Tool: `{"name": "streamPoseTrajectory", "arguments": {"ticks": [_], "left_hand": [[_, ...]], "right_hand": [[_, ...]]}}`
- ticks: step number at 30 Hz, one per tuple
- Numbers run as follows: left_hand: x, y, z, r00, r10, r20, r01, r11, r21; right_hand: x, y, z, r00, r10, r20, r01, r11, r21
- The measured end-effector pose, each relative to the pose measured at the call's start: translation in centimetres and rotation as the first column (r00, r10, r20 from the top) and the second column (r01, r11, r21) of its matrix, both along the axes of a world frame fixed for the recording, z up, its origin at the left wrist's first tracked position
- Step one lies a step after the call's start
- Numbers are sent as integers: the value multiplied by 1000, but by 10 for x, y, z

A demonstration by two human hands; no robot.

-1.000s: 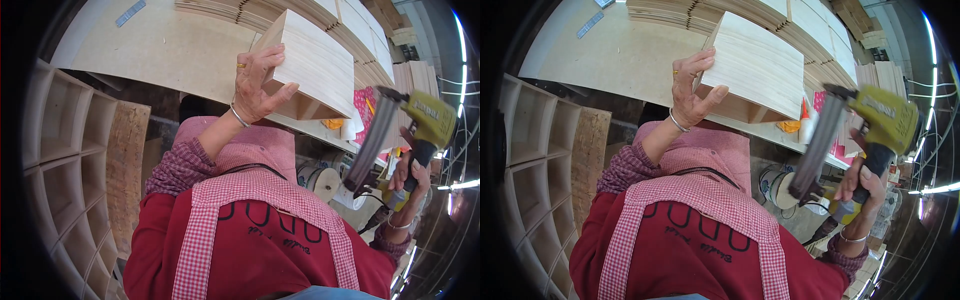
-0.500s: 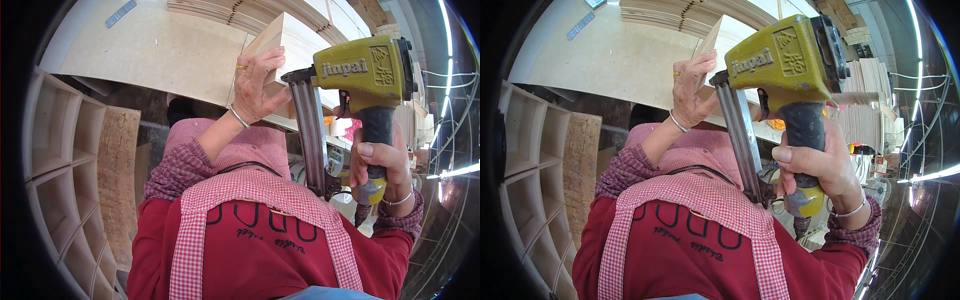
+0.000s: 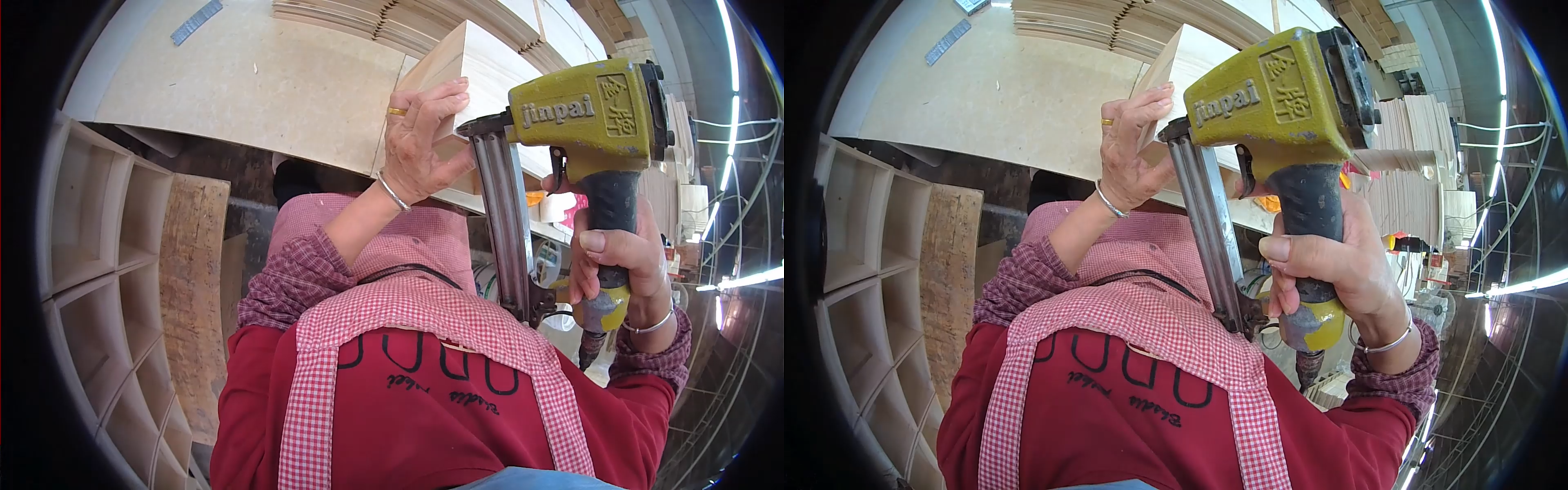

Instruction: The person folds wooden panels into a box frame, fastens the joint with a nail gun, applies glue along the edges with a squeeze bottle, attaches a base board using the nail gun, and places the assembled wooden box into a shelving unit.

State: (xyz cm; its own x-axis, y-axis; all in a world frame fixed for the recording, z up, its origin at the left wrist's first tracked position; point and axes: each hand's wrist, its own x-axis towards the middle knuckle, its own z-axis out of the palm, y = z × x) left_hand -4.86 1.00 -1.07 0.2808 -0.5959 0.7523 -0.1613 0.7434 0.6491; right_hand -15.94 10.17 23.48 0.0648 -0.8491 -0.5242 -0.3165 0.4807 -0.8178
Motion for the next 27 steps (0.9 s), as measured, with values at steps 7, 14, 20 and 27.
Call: {"name": "streamPoseTrajectory", "arguments": {"ticks": [7,14,20,27], "left_hand": [[2,0,-1,1000,9,17,-9,1000,-16],[3,5,2,999,35,33,-36,999,8],[23,12,12,997,-76,27,76,997,19],[37,-49,45,964,-252,-82,258,826,501]], "right_hand": [[7,1,2,996,-2,-85,5,999,32],[-23,8,-3,994,-108,27,110,992,-57],[-50,8,-15,980,-181,85,188,979,-74],[-66,8,-24,958,-240,156,234,971,57]]}}
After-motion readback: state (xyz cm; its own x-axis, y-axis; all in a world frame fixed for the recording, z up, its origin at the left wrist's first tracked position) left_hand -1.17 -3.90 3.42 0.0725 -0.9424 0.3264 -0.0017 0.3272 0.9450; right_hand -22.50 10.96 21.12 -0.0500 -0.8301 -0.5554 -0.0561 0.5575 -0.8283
